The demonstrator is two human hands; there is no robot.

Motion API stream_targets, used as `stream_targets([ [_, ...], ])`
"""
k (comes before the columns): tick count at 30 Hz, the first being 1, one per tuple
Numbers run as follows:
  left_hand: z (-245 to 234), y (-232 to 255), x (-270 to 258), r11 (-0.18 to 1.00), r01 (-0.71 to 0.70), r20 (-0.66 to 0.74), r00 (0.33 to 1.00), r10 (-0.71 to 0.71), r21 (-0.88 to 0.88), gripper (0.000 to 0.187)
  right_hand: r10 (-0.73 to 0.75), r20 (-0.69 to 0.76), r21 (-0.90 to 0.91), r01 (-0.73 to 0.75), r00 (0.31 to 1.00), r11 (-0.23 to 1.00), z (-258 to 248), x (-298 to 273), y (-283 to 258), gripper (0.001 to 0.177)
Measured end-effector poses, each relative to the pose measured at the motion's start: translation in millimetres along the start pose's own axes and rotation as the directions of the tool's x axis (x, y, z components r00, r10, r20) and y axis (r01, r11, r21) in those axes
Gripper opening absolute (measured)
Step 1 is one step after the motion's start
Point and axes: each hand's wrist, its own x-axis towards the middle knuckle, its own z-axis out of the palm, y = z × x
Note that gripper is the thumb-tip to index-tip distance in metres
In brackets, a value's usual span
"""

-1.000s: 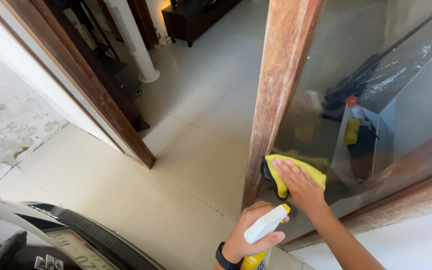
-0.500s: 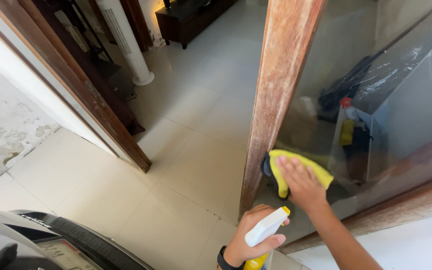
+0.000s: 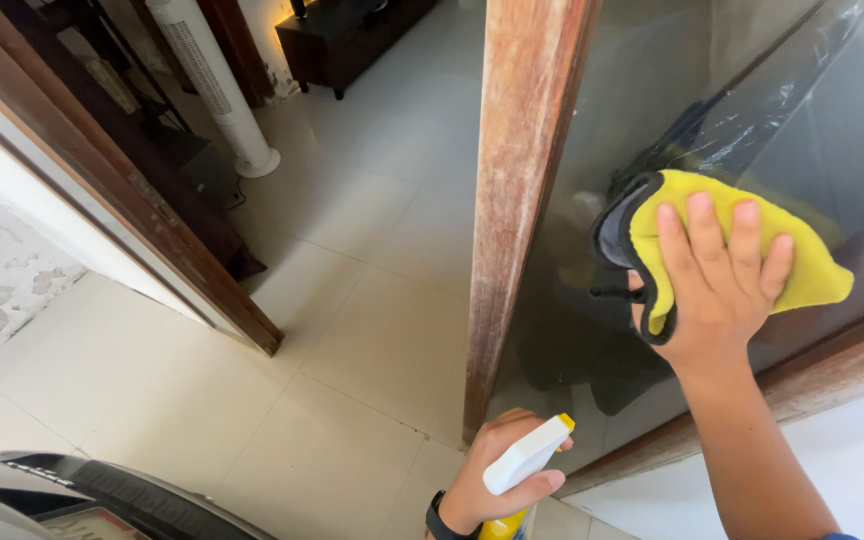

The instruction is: Cleaning a glass door using a cleaning spray and a microfiber cloth.

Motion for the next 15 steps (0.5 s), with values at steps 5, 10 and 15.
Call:
stream_targets([
  [5,5,-9,5,1.000,0.004,0.032,0.999,-0.004,0.012,0.033,-0.055,0.040,-0.154,0.061,0.998,0.986,45,-70,-8,0.047],
  [10,2,-9,8,1.000,-0.008,0.026,1.000,0.007,0.009,0.033,-0.236,0.362,-0.063,0.277,0.902,0.959,97,-201,-37,0.063],
  [15,3,-4,3,0.999,-0.019,0.018,1.000,0.019,0.028,0.032,-0.236,0.578,-0.029,0.309,0.781,0.951,71,-169,-29,0.075],
])
